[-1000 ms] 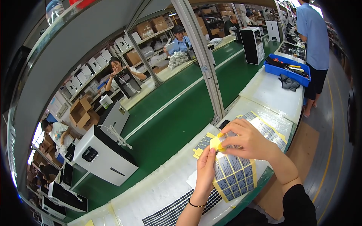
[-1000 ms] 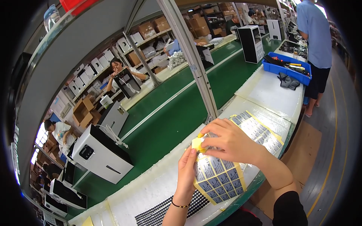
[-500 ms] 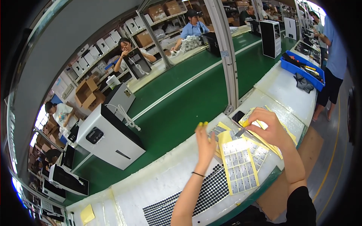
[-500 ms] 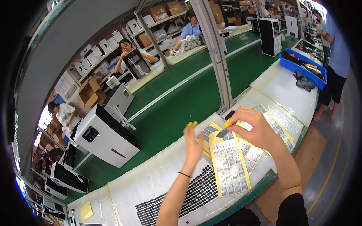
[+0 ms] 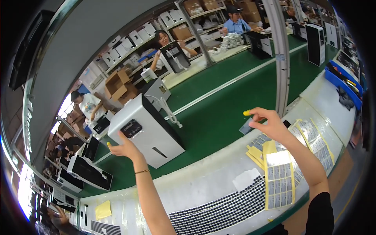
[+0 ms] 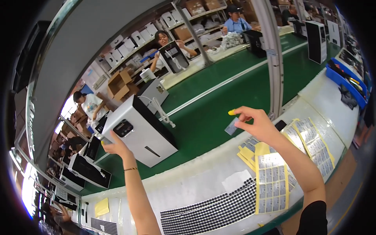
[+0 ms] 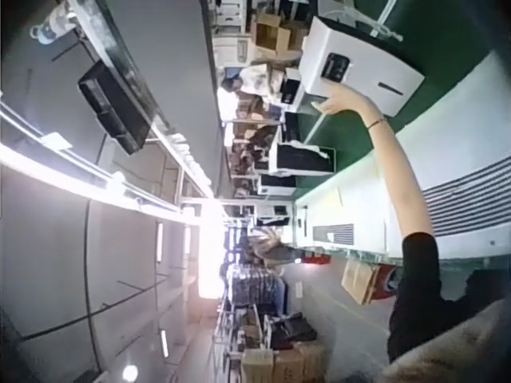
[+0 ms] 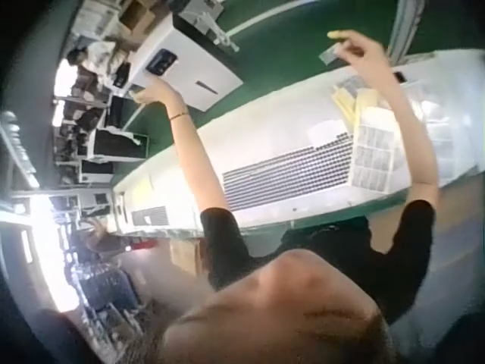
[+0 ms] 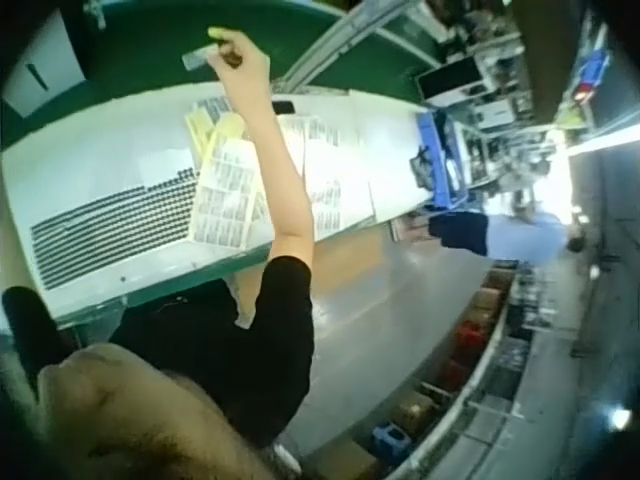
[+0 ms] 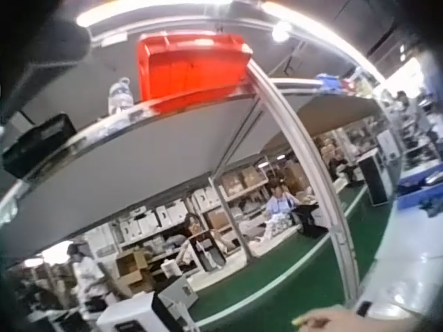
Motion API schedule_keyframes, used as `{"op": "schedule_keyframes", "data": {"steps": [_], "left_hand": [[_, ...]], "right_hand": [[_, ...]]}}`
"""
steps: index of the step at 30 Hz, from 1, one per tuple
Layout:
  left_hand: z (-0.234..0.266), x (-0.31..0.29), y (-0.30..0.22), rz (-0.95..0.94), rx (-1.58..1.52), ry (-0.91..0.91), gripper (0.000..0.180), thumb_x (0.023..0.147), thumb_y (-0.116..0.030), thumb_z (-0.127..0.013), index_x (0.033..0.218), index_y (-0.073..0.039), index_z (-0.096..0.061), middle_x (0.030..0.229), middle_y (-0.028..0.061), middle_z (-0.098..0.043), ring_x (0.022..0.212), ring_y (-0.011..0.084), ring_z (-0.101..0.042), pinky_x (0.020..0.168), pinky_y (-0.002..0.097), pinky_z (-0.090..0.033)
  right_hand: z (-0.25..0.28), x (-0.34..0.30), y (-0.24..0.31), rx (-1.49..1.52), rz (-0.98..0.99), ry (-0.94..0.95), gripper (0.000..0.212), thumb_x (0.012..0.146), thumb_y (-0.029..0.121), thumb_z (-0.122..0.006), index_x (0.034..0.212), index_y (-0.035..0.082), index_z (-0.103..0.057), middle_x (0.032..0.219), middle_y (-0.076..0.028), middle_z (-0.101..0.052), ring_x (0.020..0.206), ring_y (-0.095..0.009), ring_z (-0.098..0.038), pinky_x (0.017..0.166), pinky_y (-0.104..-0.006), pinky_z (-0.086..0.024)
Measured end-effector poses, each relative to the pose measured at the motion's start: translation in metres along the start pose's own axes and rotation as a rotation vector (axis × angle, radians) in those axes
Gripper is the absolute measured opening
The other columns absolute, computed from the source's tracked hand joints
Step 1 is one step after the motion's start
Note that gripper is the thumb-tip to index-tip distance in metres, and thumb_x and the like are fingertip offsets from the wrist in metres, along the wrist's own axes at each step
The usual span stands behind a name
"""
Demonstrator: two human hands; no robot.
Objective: Inspecting and applying labels to plastic electronic device housings on an assembly line.
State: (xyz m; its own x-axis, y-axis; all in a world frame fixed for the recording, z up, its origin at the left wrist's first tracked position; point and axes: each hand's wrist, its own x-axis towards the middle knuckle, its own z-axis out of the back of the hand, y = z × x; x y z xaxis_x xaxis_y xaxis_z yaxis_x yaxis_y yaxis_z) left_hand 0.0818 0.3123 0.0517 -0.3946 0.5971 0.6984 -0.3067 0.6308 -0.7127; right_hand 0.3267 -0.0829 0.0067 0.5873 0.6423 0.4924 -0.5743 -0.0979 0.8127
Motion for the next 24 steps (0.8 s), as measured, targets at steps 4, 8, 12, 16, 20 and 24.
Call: {"op": "schedule_keyframes", "data": {"steps": [4,8,12,16,20,24], "left_hand": [[-0.008,0.061,0.016,0.318,-0.088,0.099,0.094,0.074,-0.052,-0.072,0.131,0.010,-0.032,0.128,0.0234,-0.042,0.115,0.0305,-0.046,0.098,0.0393,-0.038],[-0.016,0.067,0.005,0.432,-0.470,0.217,0.079,0.076,-0.043,-0.070,0.128,0.007,-0.039,0.116,0.0179,-0.051,0.099,0.0247,-0.056,0.087,0.0345,-0.046],[-0.011,0.056,0.000,0.467,-0.459,0.155,0.057,0.079,-0.029,-0.062,0.126,-0.001,-0.045,0.112,0.0141,-0.053,0.096,0.0229,-0.056,0.084,0.0336,-0.047],[0.005,0.042,-0.004,0.413,-0.613,0.139,0.051,0.081,-0.025,-0.059,0.124,-0.002,-0.045,0.110,0.0128,-0.052,0.097,0.0228,-0.053,0.086,0.0332,-0.045],[0.017,0.023,-0.021,0.350,-0.767,0.211,0.041,0.085,-0.016,-0.057,0.122,-0.005,-0.044,0.109,0.0120,-0.052,0.097,0.0204,-0.052,0.084,0.0314,-0.045],[0.028,0.011,-0.035,0.256,-0.827,0.368,0.044,0.085,-0.013,-0.056,0.126,-0.005,-0.041,0.113,0.0112,-0.050,0.099,0.0187,-0.051,0.088,0.0309,-0.043]], "right_hand": [[-0.054,0.057,-0.022,0.198,-0.125,0.000,0.031,0.079,0.007,-0.069,0.109,0.000,-0.060,0.078,-0.003,-0.065,0.073,-0.010,-0.058,0.070,-0.0243,-0.046],[-0.096,0.097,-0.038,0.303,-0.205,0.006,0.040,0.083,0.011,-0.066,0.120,0.002,-0.053,0.082,-0.004,-0.066,0.081,-0.010,-0.060,0.071,-0.0223,-0.044],[-0.120,0.120,-0.035,0.679,-0.526,0.144,0.092,0.086,0.031,-0.066,0.148,0.011,-0.001,0.129,-0.020,-0.048,0.098,-0.028,-0.063,0.091,-0.0365,-0.049],[-0.148,0.143,-0.031,0.761,-0.636,0.259,0.114,0.083,0.044,-0.067,0.142,0.014,0.026,0.146,-0.023,-0.022,0.104,-0.038,-0.060,0.092,-0.0434,-0.049],[-0.170,0.153,-0.011,0.852,-0.775,0.233,0.120,0.079,0.057,-0.065,0.140,0.015,0.030,0.151,-0.023,-0.003,0.108,-0.047,-0.055,0.088,-0.0508,-0.050],[-0.178,0.161,-0.010,0.883,-0.869,0.233,0.117,0.079,0.063,-0.061,0.142,0.016,0.026,0.151,-0.023,-0.007,0.111,-0.052,-0.050,0.088,-0.0574,-0.047]]}}
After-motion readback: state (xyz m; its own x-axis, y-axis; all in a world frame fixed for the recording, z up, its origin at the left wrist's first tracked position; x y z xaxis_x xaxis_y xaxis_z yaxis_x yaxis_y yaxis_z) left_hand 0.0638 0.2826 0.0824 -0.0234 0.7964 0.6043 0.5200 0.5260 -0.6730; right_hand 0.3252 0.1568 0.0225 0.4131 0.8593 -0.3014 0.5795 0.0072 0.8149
